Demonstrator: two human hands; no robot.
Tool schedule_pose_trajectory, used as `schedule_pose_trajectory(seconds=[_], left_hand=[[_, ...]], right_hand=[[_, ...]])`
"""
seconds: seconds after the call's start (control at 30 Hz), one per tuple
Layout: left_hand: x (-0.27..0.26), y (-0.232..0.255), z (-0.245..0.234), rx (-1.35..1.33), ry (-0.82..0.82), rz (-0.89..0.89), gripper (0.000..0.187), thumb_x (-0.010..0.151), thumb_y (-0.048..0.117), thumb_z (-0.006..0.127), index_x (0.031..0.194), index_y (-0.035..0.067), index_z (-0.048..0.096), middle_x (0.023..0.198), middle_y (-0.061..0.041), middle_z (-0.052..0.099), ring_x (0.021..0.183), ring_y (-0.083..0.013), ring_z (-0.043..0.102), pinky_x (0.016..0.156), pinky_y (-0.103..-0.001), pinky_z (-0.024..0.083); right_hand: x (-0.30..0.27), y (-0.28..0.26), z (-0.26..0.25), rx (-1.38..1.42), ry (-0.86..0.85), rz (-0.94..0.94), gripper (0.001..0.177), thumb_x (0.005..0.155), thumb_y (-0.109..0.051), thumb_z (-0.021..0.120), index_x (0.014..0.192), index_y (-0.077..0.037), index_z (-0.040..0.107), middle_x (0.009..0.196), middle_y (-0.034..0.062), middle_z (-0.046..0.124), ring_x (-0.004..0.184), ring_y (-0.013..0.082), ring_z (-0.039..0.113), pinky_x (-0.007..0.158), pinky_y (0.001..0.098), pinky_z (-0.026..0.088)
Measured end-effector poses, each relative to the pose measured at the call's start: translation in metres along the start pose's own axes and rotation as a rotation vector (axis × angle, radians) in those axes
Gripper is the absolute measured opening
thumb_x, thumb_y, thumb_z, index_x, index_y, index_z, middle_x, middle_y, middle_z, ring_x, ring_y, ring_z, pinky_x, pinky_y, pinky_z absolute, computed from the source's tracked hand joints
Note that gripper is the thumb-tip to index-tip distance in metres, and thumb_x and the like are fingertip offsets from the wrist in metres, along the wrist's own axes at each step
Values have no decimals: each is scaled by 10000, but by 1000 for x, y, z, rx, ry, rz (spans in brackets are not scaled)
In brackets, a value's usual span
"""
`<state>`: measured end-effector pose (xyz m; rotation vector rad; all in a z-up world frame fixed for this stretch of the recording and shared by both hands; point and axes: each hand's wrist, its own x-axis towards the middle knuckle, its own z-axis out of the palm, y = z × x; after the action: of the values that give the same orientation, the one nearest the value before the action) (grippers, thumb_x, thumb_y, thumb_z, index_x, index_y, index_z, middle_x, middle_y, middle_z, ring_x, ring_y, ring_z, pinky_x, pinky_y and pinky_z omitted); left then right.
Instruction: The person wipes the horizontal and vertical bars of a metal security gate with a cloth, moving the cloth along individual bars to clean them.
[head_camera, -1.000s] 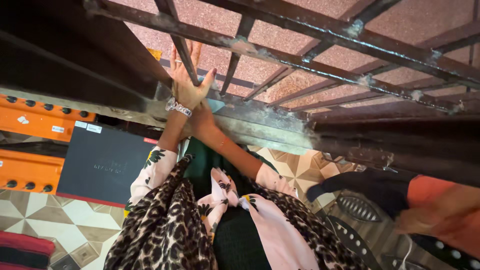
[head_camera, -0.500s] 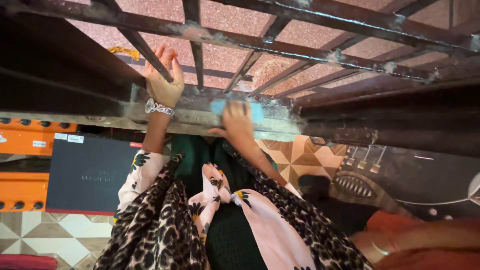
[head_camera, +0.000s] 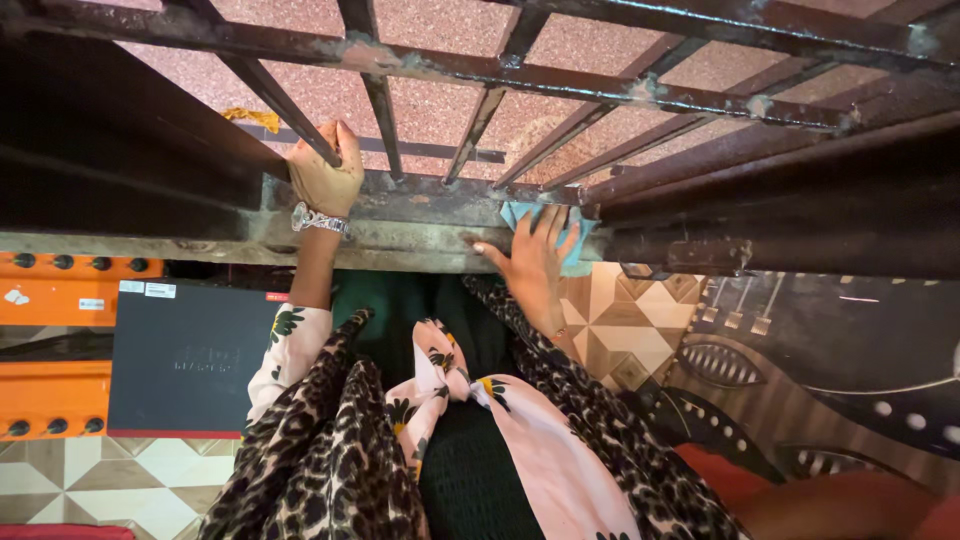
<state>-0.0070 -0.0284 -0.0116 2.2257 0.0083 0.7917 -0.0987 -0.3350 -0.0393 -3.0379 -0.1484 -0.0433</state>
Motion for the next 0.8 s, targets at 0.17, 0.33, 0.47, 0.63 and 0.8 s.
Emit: schedule_pose_trajectory(seconds=[0.17,0.33,0.47,0.63,0.8], left_hand=[[-1,-3,4,23,30,23,275,1019,94,626,764,12,566,680,-203,554,644,-419,601,571,-479,431],[-1,-5,5,36,56,60,245,1010,89,626,782,12,577,684,-191,567,632,-412,592,568,-477,431],[-1,-1,3,5,28,-7,272,1016,94,639,765,8,574,652,-200,532,628,-418,586,568,-478,428],[0,2,2,9,51,21,233,1006,98,633,791,15,602,660,-191,552,629,-407,603,565,-470,443],[1,1,2,-10,19,15,260,1010,92,632,767,13,579,657,-199,546,645,-420,600,583,-477,441]], right_hand=[[-9,-11,-23,48,124,39,1070,845,-768,609,1443,106,457,1474,331,444,1429,501,329,1122,682,178],[-10,-21,-42,-13,42,156,1074,804,-772,611,1483,43,445,1336,239,531,1254,427,453,1009,616,313],[-8,-19,-43,4,-128,211,1131,838,-782,594,1588,35,370,1129,209,629,1120,372,552,975,533,367],[-4,-13,-38,64,-210,263,1157,825,-792,588,1611,0,285,771,232,716,775,421,695,874,538,469],[-4,-5,-41,165,-218,311,1100,824,-777,603,1605,-61,307,766,260,712,732,461,705,648,553,536]])
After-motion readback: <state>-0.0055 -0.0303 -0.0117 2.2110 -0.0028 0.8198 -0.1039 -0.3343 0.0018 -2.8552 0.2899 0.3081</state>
